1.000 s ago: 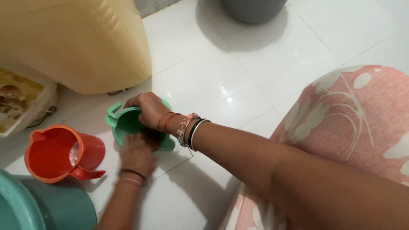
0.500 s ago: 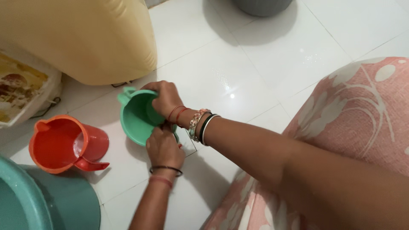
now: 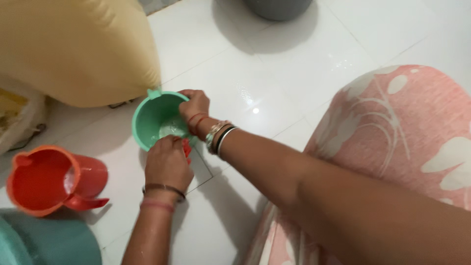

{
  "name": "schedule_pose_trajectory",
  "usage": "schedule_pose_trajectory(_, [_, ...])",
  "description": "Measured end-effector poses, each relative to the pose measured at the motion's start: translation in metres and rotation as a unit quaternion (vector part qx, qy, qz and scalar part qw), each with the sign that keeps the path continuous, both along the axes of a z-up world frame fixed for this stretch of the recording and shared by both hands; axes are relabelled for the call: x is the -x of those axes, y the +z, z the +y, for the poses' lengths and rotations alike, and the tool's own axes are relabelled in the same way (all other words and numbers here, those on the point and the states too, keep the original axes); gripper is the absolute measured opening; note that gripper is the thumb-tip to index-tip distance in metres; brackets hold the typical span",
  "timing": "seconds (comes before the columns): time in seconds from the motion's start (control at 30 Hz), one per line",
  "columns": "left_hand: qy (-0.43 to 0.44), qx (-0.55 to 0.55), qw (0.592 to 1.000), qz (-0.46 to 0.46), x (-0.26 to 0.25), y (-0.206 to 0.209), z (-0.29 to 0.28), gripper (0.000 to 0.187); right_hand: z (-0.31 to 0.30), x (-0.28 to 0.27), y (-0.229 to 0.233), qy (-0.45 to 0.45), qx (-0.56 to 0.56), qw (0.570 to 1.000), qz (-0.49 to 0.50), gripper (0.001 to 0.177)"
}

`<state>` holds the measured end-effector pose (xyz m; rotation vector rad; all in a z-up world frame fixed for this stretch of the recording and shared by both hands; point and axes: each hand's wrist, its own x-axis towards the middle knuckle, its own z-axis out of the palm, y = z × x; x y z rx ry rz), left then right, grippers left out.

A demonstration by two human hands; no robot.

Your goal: The person sits on the floor and cleans a green plastic pitcher by rinsing it in a teal basin, scrubbing with a cloth, and refilling water from a yellow container. They repeatedly wipe the interior and exterior of the pitcher and rinse it multiple times.

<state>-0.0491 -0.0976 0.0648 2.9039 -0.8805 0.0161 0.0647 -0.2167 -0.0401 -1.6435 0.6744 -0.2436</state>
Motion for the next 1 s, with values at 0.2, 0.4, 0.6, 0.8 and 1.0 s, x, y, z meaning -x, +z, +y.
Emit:
schedule_pose_trajectory(0.2, [0.008, 0.046, 0.996, -0.072, 0.015, -0.011, 0.001, 0.031, 0.004, -0.002, 0.001, -0.004, -0.036, 0.999, 0.039, 0.033])
schedule_pose_trajectory(0.4, [0.078, -0.025, 0.991, 0.103, -0.019, 0.004, 0.000, 0.020, 0.005, 0.005, 0.013, -0.026, -0.068, 0.997, 0.026, 0.036])
schedule_pose_trajectory(0.6, [-0.005, 0.094, 0.984, -0.150, 0.031, -0.027, 0.008, 0.037, 0.006, 0.006, 0.014, -0.009, -0.042, 0.997, 0.057, 0.033])
schedule_pose_trajectory(0.8, [0.117, 0.010, 0.989, 0.094, -0.030, -0.023, 0.010, 0.022, 0.010, 0.001, 0.015, 0.015, -0.022, 1.000, 0.003, 0.035])
schedule_pose_trajectory(1.0, [0.075, 0.141, 0.983, -0.085, -0.002, -0.018, 0.002, 0.030, 0.012, -0.007, 0.005, -0.001, -0.015, 1.000, 0.012, 0.036])
